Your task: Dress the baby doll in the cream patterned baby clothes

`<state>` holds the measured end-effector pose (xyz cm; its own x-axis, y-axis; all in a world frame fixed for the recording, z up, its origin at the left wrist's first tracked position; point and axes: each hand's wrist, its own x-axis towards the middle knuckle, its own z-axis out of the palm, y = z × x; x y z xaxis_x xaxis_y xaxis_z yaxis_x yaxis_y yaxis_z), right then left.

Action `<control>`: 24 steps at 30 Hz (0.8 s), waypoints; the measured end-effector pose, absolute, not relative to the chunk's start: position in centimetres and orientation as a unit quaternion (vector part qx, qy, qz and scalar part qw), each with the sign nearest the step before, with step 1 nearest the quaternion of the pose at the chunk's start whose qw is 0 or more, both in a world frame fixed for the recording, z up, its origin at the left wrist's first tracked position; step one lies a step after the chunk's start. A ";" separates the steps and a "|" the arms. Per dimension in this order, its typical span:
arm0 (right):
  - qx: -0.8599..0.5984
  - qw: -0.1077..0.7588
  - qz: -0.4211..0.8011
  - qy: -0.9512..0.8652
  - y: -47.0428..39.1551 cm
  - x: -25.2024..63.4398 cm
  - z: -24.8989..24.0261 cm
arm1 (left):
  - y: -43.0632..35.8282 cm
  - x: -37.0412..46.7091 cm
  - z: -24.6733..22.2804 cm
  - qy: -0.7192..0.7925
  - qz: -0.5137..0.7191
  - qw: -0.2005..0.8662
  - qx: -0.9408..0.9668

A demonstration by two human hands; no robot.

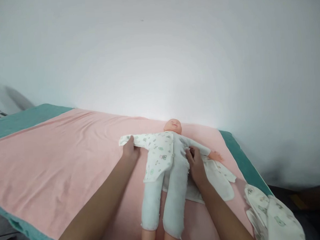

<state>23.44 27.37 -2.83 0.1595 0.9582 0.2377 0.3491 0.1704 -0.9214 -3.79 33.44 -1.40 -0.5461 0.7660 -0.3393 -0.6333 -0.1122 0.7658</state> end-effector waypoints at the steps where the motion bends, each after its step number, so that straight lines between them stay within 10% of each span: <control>1: -0.573 0.494 0.291 -0.586 27.4 23.5 -2.6 | 33.5 -4.7 -1.5 0.499 0.740 0.445 0.071; 15: -0.590 0.269 0.208 -0.732 27.5 33.8 3.2 | 31.9 1.4 5.3 0.628 0.628 0.123 0.443; 24: -0.616 0.150 0.132 -0.762 27.7 33.5 0.7 | 33.7 18.2 6.2 0.433 0.080 0.084 0.894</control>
